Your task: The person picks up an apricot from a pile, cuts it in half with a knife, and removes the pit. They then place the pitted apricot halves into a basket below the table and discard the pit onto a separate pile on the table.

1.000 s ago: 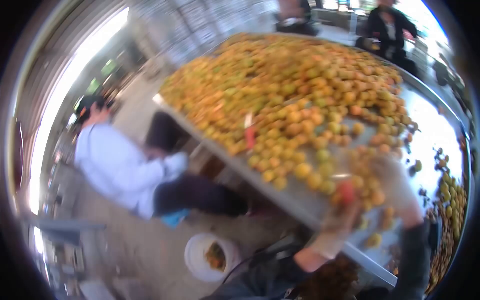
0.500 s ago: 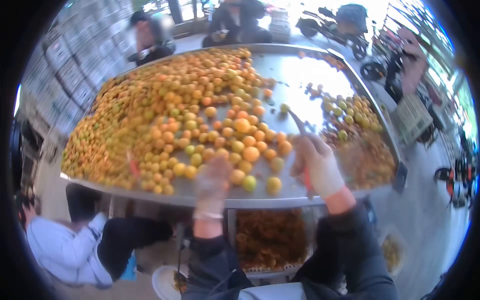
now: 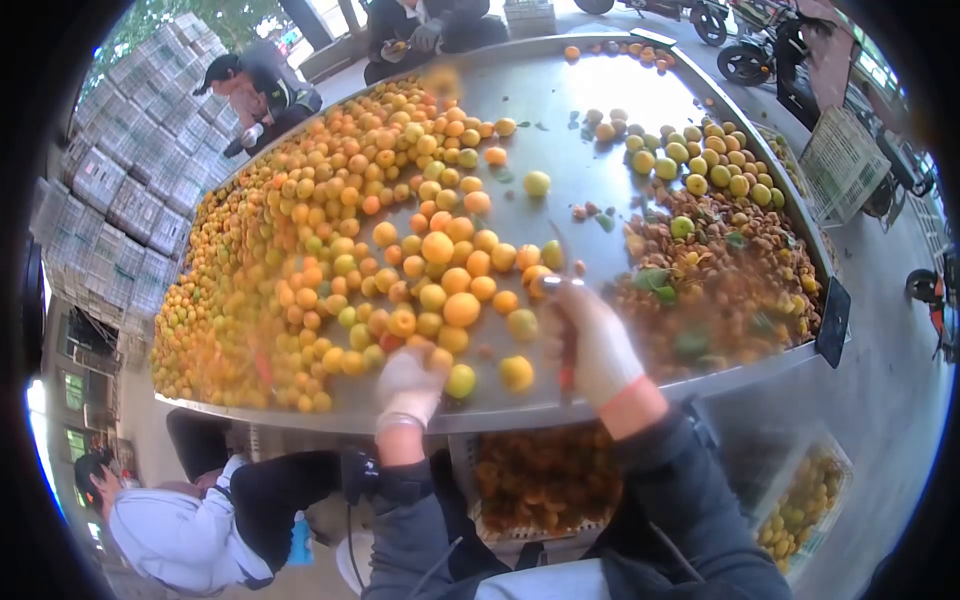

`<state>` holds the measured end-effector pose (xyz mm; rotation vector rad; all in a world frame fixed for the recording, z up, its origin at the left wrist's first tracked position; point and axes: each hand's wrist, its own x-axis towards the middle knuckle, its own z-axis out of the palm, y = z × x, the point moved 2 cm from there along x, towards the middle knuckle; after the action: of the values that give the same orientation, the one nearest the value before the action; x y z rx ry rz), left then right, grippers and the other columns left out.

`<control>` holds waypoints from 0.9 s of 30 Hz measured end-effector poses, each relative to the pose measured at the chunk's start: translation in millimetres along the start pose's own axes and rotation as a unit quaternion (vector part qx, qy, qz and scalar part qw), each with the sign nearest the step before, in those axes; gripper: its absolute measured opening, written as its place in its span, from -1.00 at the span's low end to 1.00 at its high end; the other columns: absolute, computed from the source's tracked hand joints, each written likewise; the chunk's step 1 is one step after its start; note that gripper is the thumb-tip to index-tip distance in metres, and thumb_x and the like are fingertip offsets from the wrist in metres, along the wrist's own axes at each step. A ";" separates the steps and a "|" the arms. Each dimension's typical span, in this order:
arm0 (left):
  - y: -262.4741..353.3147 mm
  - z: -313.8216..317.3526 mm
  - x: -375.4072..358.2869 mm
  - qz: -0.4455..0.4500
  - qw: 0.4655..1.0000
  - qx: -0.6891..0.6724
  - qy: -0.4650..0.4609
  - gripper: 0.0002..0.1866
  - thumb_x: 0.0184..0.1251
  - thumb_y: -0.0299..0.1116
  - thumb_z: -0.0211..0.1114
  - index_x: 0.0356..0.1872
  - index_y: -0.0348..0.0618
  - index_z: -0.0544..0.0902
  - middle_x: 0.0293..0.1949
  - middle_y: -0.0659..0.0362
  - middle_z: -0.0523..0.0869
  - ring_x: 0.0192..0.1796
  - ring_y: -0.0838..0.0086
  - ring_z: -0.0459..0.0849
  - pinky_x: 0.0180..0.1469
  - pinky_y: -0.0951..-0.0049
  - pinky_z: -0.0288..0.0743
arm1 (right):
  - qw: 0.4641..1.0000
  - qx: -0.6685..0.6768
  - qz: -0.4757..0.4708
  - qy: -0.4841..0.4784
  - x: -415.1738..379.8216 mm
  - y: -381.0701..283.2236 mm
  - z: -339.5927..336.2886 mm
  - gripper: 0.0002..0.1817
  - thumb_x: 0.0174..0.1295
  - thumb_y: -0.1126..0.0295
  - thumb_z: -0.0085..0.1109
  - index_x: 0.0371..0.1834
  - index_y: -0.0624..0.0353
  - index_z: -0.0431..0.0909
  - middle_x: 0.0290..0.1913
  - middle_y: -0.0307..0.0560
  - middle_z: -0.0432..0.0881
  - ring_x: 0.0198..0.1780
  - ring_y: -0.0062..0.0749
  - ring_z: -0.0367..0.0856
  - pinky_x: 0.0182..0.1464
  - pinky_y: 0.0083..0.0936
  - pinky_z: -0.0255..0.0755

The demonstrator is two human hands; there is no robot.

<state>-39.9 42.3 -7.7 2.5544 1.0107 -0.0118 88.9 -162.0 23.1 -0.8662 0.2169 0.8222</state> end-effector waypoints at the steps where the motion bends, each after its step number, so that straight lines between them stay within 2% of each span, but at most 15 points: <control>1: -0.2 8.8 3.4 0.005 1.000 0.006 0.005 -0.60 0.21 -0.05 0.19 -0.02 0.00 0.68 -0.07 -0.04 0.71 0.00 0.06 0.66 0.06 0.19 0.51 | 0.999 -0.021 -0.036 -0.033 -7.2 -5.3 4.0 -0.74 0.43 0.17 -0.03 0.01 0.05 0.48 -0.57 -0.41 0.19 -0.62 -0.68 0.14 -0.65 -0.69 0.00; 3: -2.3 17.0 11.3 -0.045 0.999 0.013 -0.020 -0.54 0.16 -0.02 0.23 0.04 0.01 0.65 0.03 -0.01 0.68 0.08 0.10 0.63 0.12 0.23 0.50 | 0.993 -0.034 -0.080 -0.083 -21.6 -16.6 10.2 -0.74 0.42 0.17 -0.02 0.00 0.05 0.49 -0.58 -0.39 0.21 -0.63 -0.66 0.16 -0.65 -0.67 0.02; 5: -2.8 21.5 17.7 -0.054 0.995 0.051 -0.063 -0.45 0.12 -0.01 0.26 0.14 0.00 0.60 0.10 0.04 0.65 0.16 0.14 0.59 0.20 0.25 0.45 | 0.993 -0.094 -0.072 -0.024 -33.0 -27.5 2.5 -0.72 0.41 0.16 0.00 -0.02 0.09 0.50 -0.60 -0.35 0.21 -0.65 -0.61 0.20 -0.64 -0.64 0.06; 8: 2.0 25.6 13.0 -0.027 0.997 0.052 -0.057 -0.47 0.11 0.01 0.27 0.10 -0.01 0.61 0.11 0.02 0.63 0.12 0.11 0.62 0.15 0.23 0.49 | 0.991 -0.093 -0.082 -0.043 -24.6 -23.5 -15.6 -0.71 0.40 0.17 -0.01 -0.01 0.13 0.49 -0.60 -0.31 0.25 -0.66 -0.57 0.24 -0.62 -0.62 0.12; 10: 14.1 28.4 7.7 -0.060 0.993 0.059 -0.089 -0.53 0.07 0.00 0.31 -0.04 -0.02 0.68 0.01 0.02 0.68 0.06 0.11 0.64 0.07 0.22 0.51 | 0.989 -0.098 -0.086 -0.066 -22.6 -22.8 -17.5 -0.70 0.40 0.18 -0.01 0.00 0.14 0.48 -0.59 -0.29 0.31 -0.65 -0.52 0.28 -0.61 -0.59 0.18; 11: 17.4 31.5 3.4 -0.074 0.994 0.051 -0.065 -0.50 0.04 0.01 0.32 -0.02 -0.03 0.67 0.00 -0.02 0.68 0.05 0.11 0.64 0.08 0.21 0.51 | 0.989 -0.087 -0.083 -0.089 -25.3 -25.9 -12.5 -0.70 0.41 0.17 -0.01 0.01 0.14 0.48 -0.58 -0.28 0.34 -0.65 -0.50 0.32 -0.61 -0.58 0.23; 13: 22.2 32.3 -4.1 -0.074 0.996 0.051 -0.010 -0.55 0.04 -0.03 0.31 -0.05 -0.01 0.68 -0.05 -0.05 0.69 0.02 0.10 0.66 0.08 0.21 0.51 | 0.991 -0.088 -0.073 -0.074 -26.7 -28.3 -7.2 -0.70 0.41 0.17 -0.01 0.01 0.14 0.48 -0.58 -0.27 0.35 -0.65 -0.52 0.34 -0.63 -0.58 0.24; 17: 21.2 29.5 -7.5 -0.052 0.998 0.026 0.022 -0.57 0.09 -0.01 0.26 -0.07 0.01 0.68 -0.06 -0.05 0.69 0.01 0.09 0.66 0.09 0.21 0.51 | 0.992 -0.088 -0.061 -0.062 -27.2 -36.2 0.1 -0.71 0.42 0.18 -0.02 0.01 0.13 0.48 -0.58 -0.28 0.35 -0.66 -0.53 0.36 -0.64 -0.59 0.25; 20: 20.6 33.0 1.2 -0.045 0.996 0.074 -0.035 -0.51 0.17 0.11 0.15 -0.04 0.01 0.68 -0.07 -0.03 0.71 0.02 0.05 0.65 0.07 0.18 0.51 | 0.991 -0.074 -0.093 -0.054 -23.0 -40.9 -6.6 -0.73 0.42 0.19 -0.02 0.01 0.09 0.49 -0.58 -0.30 0.35 -0.68 -0.55 0.32 -0.65 -0.61 0.23; 23: 24.5 30.2 2.3 -0.034 0.997 0.038 -0.052 -0.51 0.18 0.14 0.16 -0.05 0.03 0.68 -0.10 -0.02 0.72 0.01 0.05 0.66 0.04 0.15 0.52 | 0.993 -0.041 -0.111 -0.025 -19.9 -39.9 -7.5 -0.70 0.39 0.13 0.03 0.00 0.08 0.49 -0.58 -0.32 0.35 -0.70 -0.56 0.29 -0.70 -0.59 0.19; 24: 24.5 28.7 -0.5 -0.028 0.998 0.017 -0.051 -0.61 0.16 0.04 0.21 -0.11 0.06 0.69 -0.13 -0.04 0.72 -0.07 0.03 0.69 -0.03 0.07 0.56 | 0.994 -0.001 -0.102 -0.033 -11.2 -33.1 -10.9 -0.66 0.37 0.09 0.06 0.01 0.09 0.48 -0.58 -0.34 0.35 -0.72 -0.56 0.29 -0.74 -0.59 0.17; 25: 27.4 25.0 -5.5 -0.023 0.999 -0.021 -0.026 -0.61 0.15 0.02 0.22 -0.10 0.06 0.69 -0.15 -0.03 0.73 -0.11 0.03 0.70 -0.07 0.05 0.56 | 0.992 0.004 -0.119 -0.042 -7.9 -30.1 -8.0 -0.72 0.35 0.08 0.09 -0.15 0.05 0.52 -0.62 -0.36 0.35 -0.73 -0.58 0.30 -0.75 -0.60 0.16; 26: 8.9 48.3 4.8 0.014 0.998 -0.039 0.036 -0.61 0.14 0.03 0.24 -0.12 0.05 0.70 -0.19 -0.01 0.74 -0.10 0.03 0.70 -0.08 0.07 0.56 | 0.993 -0.047 -0.104 -0.034 -6.6 -29.7 -6.4 -0.74 0.33 0.07 0.13 -0.38 -0.03 0.51 -0.68 -0.39 0.34 -0.75 -0.61 0.29 -0.76 -0.60 0.16; 27: 16.5 29.4 -15.6 0.034 0.992 -0.096 0.078 -0.58 0.10 0.05 0.28 -0.09 0.07 0.70 -0.12 0.00 0.73 -0.05 0.06 0.68 -0.04 0.11 0.55 | 0.994 -0.044 -0.099 -0.028 2.4 -21.3 -9.1 -0.70 0.31 0.05 0.16 -0.51 -0.09 0.46 -0.71 -0.42 0.33 -0.76 -0.63 0.29 -0.75 -0.61 0.15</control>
<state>-36.6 10.5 -26.7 2.4410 0.9303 0.2934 107.1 -175.4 28.6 -0.9302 0.0451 0.6734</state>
